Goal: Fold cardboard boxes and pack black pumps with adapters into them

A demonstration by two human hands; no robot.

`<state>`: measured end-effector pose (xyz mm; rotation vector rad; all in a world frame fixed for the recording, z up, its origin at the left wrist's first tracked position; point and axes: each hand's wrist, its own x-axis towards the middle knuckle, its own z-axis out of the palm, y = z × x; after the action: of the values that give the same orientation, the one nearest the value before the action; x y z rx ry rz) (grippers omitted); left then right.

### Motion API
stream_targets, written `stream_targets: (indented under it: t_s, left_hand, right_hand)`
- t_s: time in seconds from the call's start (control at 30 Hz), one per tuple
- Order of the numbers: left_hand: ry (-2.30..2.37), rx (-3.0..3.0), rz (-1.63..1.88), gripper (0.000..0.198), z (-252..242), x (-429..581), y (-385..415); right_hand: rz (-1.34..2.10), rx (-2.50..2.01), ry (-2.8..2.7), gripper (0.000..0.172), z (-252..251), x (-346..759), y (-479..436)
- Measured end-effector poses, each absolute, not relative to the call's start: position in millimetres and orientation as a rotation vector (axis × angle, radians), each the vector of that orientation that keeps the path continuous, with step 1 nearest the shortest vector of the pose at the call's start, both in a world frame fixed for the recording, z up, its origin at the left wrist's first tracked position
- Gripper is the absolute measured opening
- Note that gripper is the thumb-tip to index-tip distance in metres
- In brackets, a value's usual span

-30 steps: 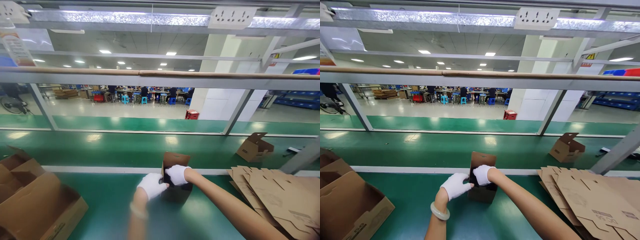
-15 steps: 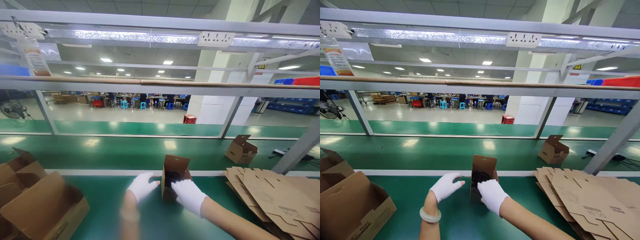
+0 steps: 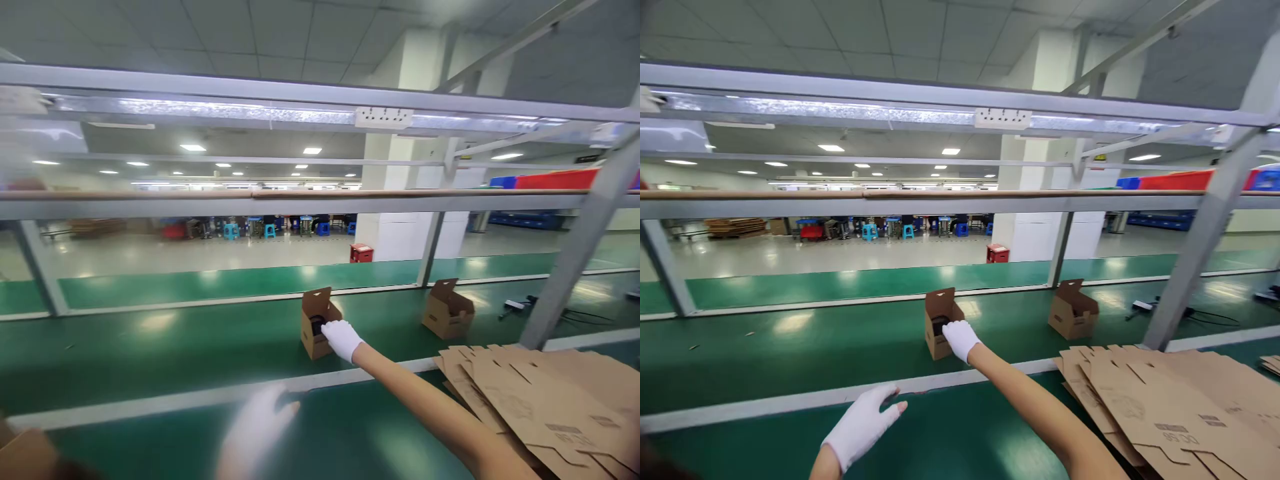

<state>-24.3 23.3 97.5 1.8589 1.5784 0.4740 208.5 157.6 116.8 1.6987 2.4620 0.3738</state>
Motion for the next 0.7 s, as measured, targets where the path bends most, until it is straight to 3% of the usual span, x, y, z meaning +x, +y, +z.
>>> stream_targets:
  t_s: [0.13, 0.3, 0.57, 0.7]
  left_hand:
    - [1.598, 1.851, 0.422, 0.068, 84, -26, 36]
    - [1.548, 1.897, 0.347, 0.066, 83, -9, 40]
    - [1.524, 1.993, 0.084, 0.07, 98, 26, 34]
    - [1.539, 1.982, 0.024, 0.066, 111, 36, 27]
  right_hand:
    - [0.364, 1.893, 2.424, 0.028, 107, 257, 133]
    - [0.322, 2.386, 1.894, 0.035, 114, 379, 101]
    - [0.112, 2.723, 1.275, 0.072, 93, 502, 60]
    - [0.072, 2.744, 1.338, 0.056, 82, 500, 65]
